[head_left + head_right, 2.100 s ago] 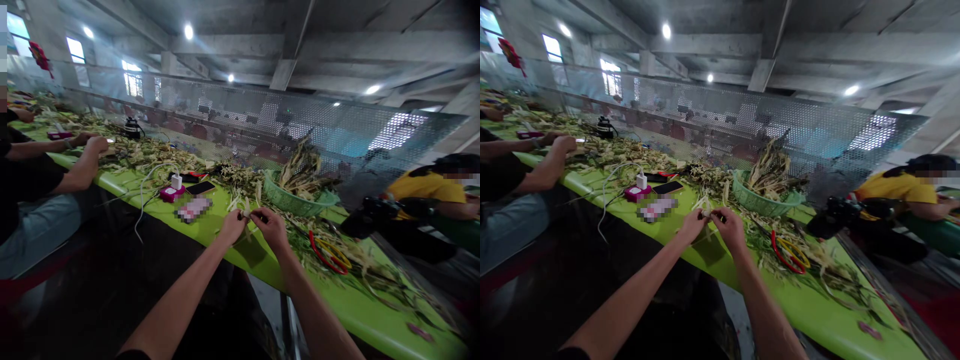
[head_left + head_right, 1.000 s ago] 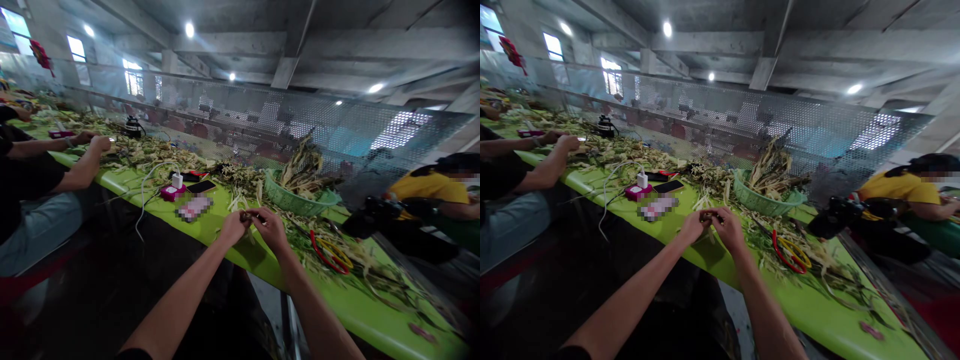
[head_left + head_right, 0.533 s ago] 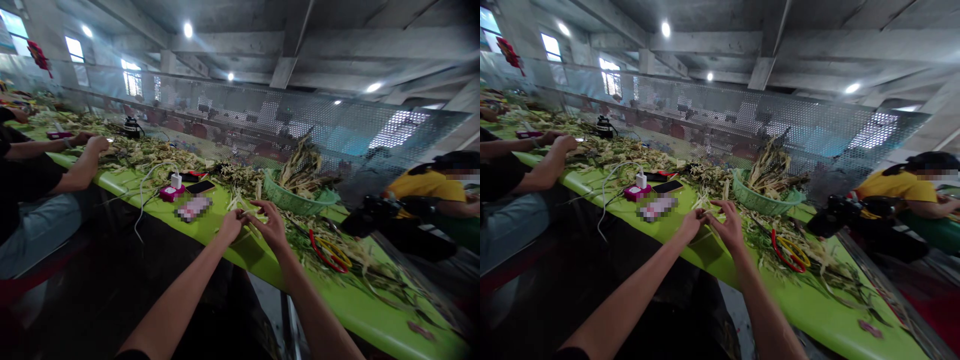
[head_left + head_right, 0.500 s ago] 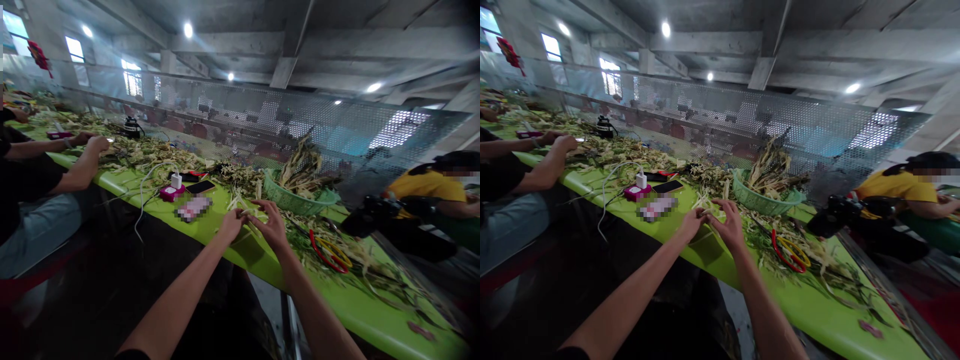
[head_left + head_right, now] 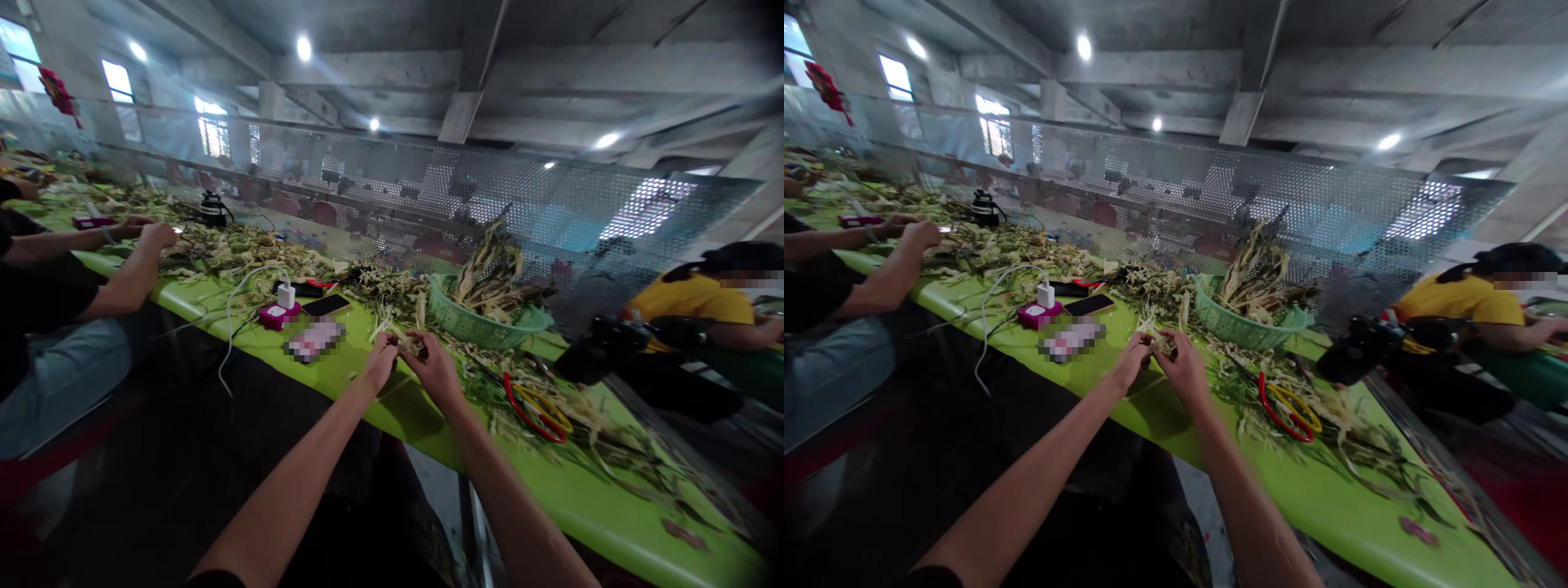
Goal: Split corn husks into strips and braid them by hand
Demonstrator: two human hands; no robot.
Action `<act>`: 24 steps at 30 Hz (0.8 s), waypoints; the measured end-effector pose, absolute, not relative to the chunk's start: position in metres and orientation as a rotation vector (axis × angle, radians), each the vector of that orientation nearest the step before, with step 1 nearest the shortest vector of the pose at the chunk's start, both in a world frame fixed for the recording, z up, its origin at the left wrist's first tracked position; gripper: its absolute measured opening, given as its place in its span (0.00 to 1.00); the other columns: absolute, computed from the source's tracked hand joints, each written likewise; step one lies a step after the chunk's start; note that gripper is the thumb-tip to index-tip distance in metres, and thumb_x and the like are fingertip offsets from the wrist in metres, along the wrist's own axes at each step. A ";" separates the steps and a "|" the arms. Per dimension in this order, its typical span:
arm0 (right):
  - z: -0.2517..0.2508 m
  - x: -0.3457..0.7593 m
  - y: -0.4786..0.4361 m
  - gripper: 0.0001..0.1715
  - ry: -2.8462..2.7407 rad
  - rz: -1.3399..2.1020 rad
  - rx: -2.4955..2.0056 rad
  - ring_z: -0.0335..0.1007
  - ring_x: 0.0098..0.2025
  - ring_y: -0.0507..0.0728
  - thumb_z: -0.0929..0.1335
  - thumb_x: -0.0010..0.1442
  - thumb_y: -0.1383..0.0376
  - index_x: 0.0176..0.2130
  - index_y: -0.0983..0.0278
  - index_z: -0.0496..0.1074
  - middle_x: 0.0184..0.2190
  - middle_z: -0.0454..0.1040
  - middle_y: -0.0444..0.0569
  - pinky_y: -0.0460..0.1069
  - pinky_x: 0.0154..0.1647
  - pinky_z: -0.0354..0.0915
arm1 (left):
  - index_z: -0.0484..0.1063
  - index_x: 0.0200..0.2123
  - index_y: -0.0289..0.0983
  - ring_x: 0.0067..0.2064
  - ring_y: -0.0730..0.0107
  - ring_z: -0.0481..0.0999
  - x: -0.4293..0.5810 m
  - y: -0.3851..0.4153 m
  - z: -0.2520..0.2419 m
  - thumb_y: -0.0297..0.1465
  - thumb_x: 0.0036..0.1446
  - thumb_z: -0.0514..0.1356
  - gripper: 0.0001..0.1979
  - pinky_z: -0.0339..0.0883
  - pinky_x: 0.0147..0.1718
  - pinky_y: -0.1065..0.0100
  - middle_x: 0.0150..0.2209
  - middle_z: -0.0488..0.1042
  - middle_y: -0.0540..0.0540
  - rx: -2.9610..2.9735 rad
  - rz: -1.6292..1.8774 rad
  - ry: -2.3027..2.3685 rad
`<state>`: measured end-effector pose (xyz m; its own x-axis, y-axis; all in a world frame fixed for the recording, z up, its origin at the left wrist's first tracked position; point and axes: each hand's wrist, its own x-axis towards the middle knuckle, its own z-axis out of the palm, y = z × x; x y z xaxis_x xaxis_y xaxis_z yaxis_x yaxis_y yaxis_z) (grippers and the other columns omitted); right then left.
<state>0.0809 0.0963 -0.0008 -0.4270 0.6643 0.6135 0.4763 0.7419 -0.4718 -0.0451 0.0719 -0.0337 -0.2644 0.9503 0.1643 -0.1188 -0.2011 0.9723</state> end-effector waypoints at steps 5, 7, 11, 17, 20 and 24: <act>0.001 0.081 0.094 0.18 -2.001 0.372 -0.847 0.70 0.36 0.59 0.68 0.57 0.58 0.46 0.63 0.69 0.39 0.74 0.52 0.53 0.36 0.66 | 0.63 0.34 0.37 0.26 0.77 0.65 -0.048 0.071 -0.036 0.30 0.56 0.54 0.03 0.60 0.24 0.73 0.28 0.67 0.52 1.105 1.635 1.153; 0.000 0.081 0.095 0.19 -1.985 0.434 -0.855 0.68 0.32 0.57 0.69 0.56 0.58 0.46 0.63 0.69 0.38 0.73 0.51 0.52 0.33 0.66 | 0.64 0.32 0.36 0.28 0.76 0.67 -0.049 0.072 -0.038 0.30 0.56 0.55 0.03 0.61 0.27 0.73 0.29 0.68 0.51 1.170 1.659 1.177; -0.001 0.081 0.097 0.22 -1.944 0.583 -0.848 0.65 0.27 0.54 0.69 0.54 0.57 0.47 0.63 0.68 0.40 0.73 0.50 0.50 0.28 0.65 | 0.67 0.32 0.35 0.32 0.75 0.68 -0.051 0.075 -0.043 0.29 0.56 0.57 0.03 0.62 0.33 0.71 0.30 0.70 0.51 1.325 1.676 1.278; -0.005 0.084 0.106 0.18 -1.804 0.657 -0.813 0.68 0.33 0.56 0.69 0.53 0.59 0.43 0.62 0.68 0.37 0.72 0.50 0.51 0.32 0.66 | 0.67 0.29 0.35 0.34 0.73 0.67 -0.051 0.072 -0.040 0.29 0.53 0.59 0.04 0.60 0.35 0.70 0.30 0.69 0.50 1.448 1.685 1.378; -0.007 0.087 0.111 0.16 -1.703 0.688 -0.800 0.68 0.34 0.57 0.69 0.53 0.60 0.42 0.63 0.67 0.35 0.72 0.49 0.51 0.33 0.67 | 0.67 0.28 0.35 0.34 0.72 0.67 -0.051 0.067 -0.036 0.27 0.52 0.59 0.03 0.60 0.35 0.70 0.30 0.69 0.50 1.520 1.636 1.430; -0.008 0.090 0.115 0.17 -1.661 0.671 -0.794 0.69 0.37 0.58 0.69 0.52 0.60 0.42 0.62 0.67 0.36 0.72 0.50 0.52 0.35 0.67 | 0.68 0.28 0.35 0.34 0.70 0.68 -0.052 0.061 -0.032 0.27 0.50 0.58 0.01 0.62 0.37 0.68 0.31 0.70 0.48 1.574 1.520 1.505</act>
<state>0.0896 0.1148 -0.0081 -0.1528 0.7905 0.5932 0.1564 0.6120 -0.7753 -0.0523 0.0612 -0.0324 -0.2223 0.9000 0.3749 0.3656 -0.2795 0.8878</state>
